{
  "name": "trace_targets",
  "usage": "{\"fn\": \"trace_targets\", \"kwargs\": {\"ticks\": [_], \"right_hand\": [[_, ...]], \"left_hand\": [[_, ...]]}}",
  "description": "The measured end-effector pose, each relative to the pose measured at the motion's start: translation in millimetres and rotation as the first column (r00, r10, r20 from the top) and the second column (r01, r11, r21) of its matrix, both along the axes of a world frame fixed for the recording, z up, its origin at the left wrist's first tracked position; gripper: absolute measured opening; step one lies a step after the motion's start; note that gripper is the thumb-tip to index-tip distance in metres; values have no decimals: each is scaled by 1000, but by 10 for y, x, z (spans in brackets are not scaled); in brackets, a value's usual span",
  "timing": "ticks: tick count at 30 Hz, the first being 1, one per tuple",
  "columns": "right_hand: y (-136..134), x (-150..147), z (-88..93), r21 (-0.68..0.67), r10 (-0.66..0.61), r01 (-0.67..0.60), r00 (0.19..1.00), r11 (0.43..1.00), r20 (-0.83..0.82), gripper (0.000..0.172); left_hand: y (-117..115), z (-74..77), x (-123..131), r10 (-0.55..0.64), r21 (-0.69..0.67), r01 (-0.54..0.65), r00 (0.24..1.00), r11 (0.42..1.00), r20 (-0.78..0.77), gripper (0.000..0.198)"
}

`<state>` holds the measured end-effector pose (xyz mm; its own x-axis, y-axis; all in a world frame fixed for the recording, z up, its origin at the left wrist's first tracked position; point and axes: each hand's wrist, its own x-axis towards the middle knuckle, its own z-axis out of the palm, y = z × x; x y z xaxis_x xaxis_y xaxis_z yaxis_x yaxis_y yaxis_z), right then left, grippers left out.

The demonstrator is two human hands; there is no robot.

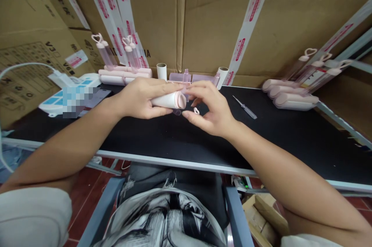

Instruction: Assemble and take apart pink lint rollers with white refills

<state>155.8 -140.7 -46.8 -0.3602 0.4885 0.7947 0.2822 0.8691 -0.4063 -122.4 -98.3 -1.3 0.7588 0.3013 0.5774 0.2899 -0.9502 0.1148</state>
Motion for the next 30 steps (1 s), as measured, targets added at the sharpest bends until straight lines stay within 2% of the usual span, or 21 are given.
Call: {"fn": "trace_targets", "kwargs": {"ticks": [2,4,10,18,26,30], "right_hand": [[-24,-17,41,188,-25,11,997,982,74,40],[-38,-33,71,298,-49,11,991,954,121,40],[-44,-65,86,376,-94,4,971,927,222,34],[-13,-81,90,354,-3,-72,979,932,205,27],[-3,-47,156,237,54,-102,978,966,202,23],[-13,-54,186,176,71,-100,983,979,168,25]], "left_hand": [[-37,-19,40,-12,2,12,1000,1000,27,75],[-48,-42,68,-22,4,22,999,1000,45,74],[-61,-49,110,-15,63,18,999,998,-42,53],[-86,0,150,-28,192,53,991,980,-130,37],[-80,50,160,0,223,40,984,974,-178,52],[-74,66,186,-1,197,40,981,980,-194,55]]}}
